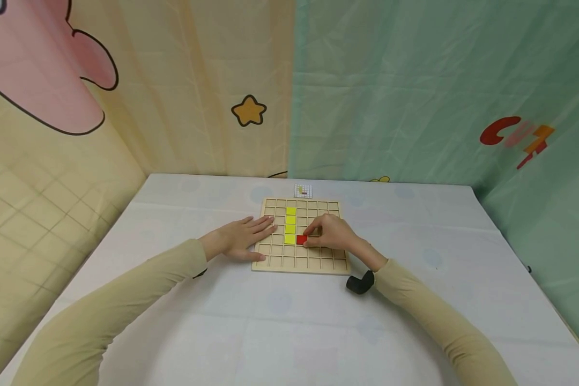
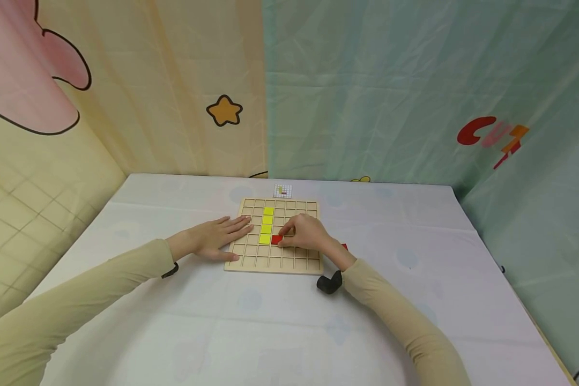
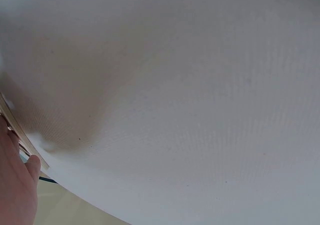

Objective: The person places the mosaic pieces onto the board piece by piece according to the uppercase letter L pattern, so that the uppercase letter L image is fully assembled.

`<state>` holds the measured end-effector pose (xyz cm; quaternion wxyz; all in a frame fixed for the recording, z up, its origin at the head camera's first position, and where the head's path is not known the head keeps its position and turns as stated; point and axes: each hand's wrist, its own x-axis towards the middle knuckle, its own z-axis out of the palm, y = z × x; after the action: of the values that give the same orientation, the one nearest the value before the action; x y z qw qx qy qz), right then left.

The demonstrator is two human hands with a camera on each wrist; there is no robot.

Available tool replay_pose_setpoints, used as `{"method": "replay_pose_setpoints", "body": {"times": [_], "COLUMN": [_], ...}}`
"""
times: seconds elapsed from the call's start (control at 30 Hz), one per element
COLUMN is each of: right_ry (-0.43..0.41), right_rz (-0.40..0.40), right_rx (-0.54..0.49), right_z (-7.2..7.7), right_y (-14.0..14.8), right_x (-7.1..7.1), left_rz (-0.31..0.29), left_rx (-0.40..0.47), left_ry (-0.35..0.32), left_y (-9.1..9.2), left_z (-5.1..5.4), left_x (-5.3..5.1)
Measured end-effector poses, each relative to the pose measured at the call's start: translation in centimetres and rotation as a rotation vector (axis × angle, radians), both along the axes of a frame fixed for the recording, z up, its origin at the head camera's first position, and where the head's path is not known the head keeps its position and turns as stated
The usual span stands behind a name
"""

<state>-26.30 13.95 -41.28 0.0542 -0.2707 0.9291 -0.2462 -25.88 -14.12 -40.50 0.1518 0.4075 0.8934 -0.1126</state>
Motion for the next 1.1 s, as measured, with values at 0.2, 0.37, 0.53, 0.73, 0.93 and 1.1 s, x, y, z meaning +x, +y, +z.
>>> {"method": "replay_pose_setpoints", "body": {"times": [0.2, 0.37, 0.53, 0.73, 0.93, 1.1], "right_ry": [0.005, 0.015, 0.044, 0.044, 0.055, 0.078], "right_rz": [-0.004, -0.025, -0.03, -0.031, -0.05, -0.047], "right_rx": [-0.01, -0.009, -0.02, -0.077, -0.079, -0.075], "right_z": [0.1, 0.2, 0.4, 1.0, 1.5, 1.8], "right_y": [0.3, 0.8, 1.6, 2.9, 4.5, 6.2], "right_x": [0.1, 0.0, -0.2, -0.3, -0.2, -0.1], "left_rz": [0.002, -0.004, -0.011, -0.002, -0.004, -0.01], "left_rx": [-0.006, 0.009, 0.016, 0.012, 0.01, 0.023], "left_ry": [-0.006, -0.009, -0.006, -0.009, -0.006, -0.008], "left_y": [0.0, 0.0, -0.1, -0.1, 0.0, -0.1], "left_z": [0.1, 0.1, 0.0, 0.0, 0.1, 0.1], "left_x": [0.1, 0.1, 0.1, 0.1, 0.0, 0.1]}}
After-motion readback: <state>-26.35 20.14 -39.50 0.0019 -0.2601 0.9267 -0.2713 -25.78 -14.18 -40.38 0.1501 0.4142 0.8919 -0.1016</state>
